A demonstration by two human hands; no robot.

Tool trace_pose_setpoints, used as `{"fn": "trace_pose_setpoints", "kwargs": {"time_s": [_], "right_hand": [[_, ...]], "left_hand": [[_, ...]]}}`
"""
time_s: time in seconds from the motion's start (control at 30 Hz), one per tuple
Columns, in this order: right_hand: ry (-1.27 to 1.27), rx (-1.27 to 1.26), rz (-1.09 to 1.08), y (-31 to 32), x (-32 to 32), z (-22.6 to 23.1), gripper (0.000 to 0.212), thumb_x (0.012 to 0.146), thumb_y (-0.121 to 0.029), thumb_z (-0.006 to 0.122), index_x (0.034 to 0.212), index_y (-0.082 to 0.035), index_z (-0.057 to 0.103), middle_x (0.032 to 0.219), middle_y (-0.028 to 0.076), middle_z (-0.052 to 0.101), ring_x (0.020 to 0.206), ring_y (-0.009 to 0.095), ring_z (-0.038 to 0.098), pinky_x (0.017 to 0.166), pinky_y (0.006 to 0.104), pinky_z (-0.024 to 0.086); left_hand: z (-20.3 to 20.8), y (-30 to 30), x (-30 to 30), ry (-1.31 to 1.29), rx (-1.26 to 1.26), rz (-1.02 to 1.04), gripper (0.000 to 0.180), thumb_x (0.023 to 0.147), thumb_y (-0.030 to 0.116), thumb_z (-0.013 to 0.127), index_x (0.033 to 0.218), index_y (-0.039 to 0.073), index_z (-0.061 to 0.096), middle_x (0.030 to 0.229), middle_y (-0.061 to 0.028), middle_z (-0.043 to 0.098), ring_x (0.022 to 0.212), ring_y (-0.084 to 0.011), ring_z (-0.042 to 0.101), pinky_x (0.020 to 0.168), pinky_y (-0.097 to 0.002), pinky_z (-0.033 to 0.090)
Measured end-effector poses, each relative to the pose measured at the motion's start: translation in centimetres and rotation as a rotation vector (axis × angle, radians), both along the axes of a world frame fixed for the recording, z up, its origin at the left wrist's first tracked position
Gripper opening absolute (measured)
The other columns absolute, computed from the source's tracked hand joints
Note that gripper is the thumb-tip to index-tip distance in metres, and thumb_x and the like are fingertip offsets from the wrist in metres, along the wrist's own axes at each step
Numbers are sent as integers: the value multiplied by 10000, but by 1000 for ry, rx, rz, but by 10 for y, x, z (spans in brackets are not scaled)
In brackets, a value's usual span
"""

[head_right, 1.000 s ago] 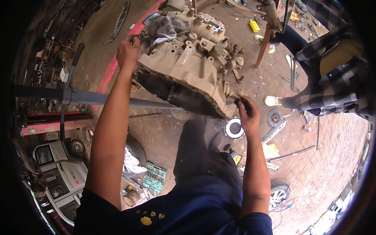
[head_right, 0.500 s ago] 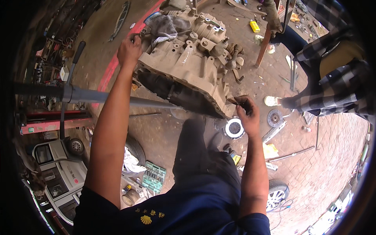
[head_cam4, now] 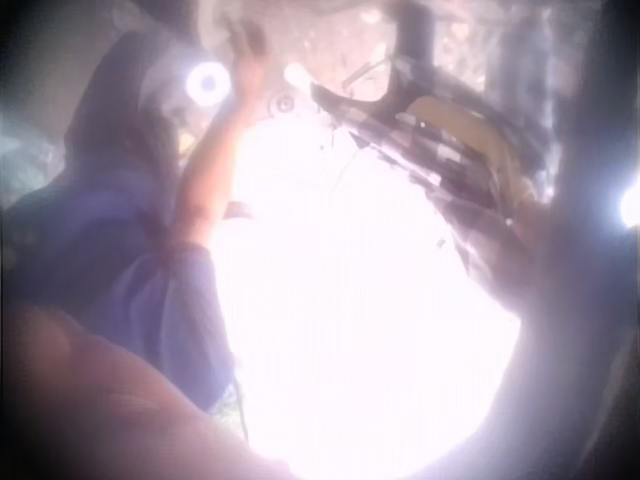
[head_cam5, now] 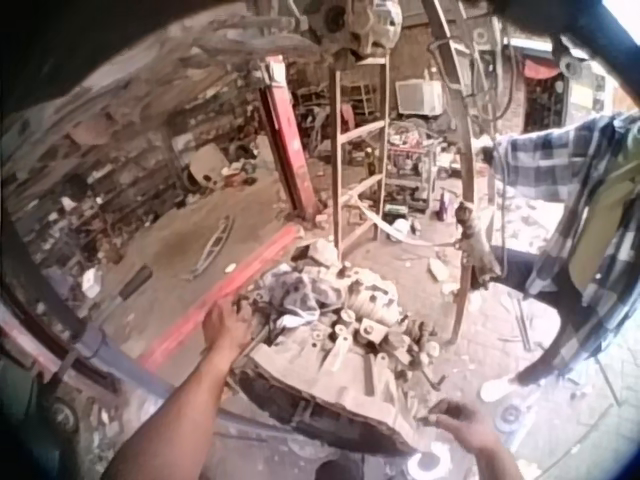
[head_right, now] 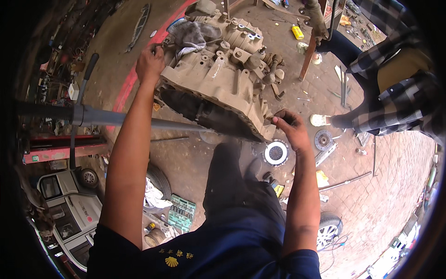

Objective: The person wipes the exterior surfaces of a suspended engine block with a cloth. The person repeatedly rubs the top and side surfaces of the engine casing while another person stands nearby.

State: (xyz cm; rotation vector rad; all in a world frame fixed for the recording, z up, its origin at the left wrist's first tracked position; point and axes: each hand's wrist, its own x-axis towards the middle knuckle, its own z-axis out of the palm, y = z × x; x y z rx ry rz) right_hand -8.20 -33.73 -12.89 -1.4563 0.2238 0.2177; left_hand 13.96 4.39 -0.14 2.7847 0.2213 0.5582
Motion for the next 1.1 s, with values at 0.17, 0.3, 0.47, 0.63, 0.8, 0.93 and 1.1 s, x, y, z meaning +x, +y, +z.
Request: {"fn": "trace_pose_setpoints", "kwargs": {"time_s": [0.17,0.3,0.47,0.63,0.8,0.93,1.1], "right_hand": [[13,-86,30,-4,9,2,185,963,-179,716,949,3,691,881,12,676,833,103,589,790,268,475],[-13,-47,120,-6,2,2,177,960,-168,712,917,1,684,879,10,671,854,103,582,815,273,463],[-34,-90,91,-5,8,9,190,957,-170,722,914,11,681,848,-3,654,838,91,560,802,261,442],[-67,-254,-36,6,11,16,212,961,-183,724,931,23,683,845,-9,656,810,89,563,774,256,447],[-103,-266,-10,8,6,11,217,956,-188,732,916,18,678,854,2,670,823,92,572,775,265,453],[6,-132,129,-6,5,6,222,956,-193,730,929,21,679,877,22,678,858,105,586,813,283,468],[-58,-327,15,6,6,15,219,951,-185,730,960,32,700,897,40,687,883,116,595,834,295,476]], "left_hand": [[0,-1,2,12,26,10,393,938,408,510,1118,145,740,1100,-211,711,1038,-462,654,877,-530,524],[-1,1,1,21,0,15,394,937,414,510,1110,152,749,1086,-213,715,1028,-459,662,878,-526,529],[-2,1,3,24,10,48,389,939,412,515,1093,153,760,1065,-220,719,1016,-457,670,879,-521,533],[-4,3,2,2,6,13,386,942,408,513,1093,149,756,1053,-225,720,1014,-465,669,875,-521,534],[-3,0,0,-18,-6,-1,387,941,408,509,1096,151,755,1048,-226,720,1009,-466,668,871,-521,534],[0,-1,1,0,4,12,387,941,406,510,1095,145,751,1035,-227,720,1000,-468,669,867,-526,535],[-2,3,5,4,17,24,387,939,410,513,1094,145,750,1049,-225,718,1010,-464,668,870,-528,534]]}}
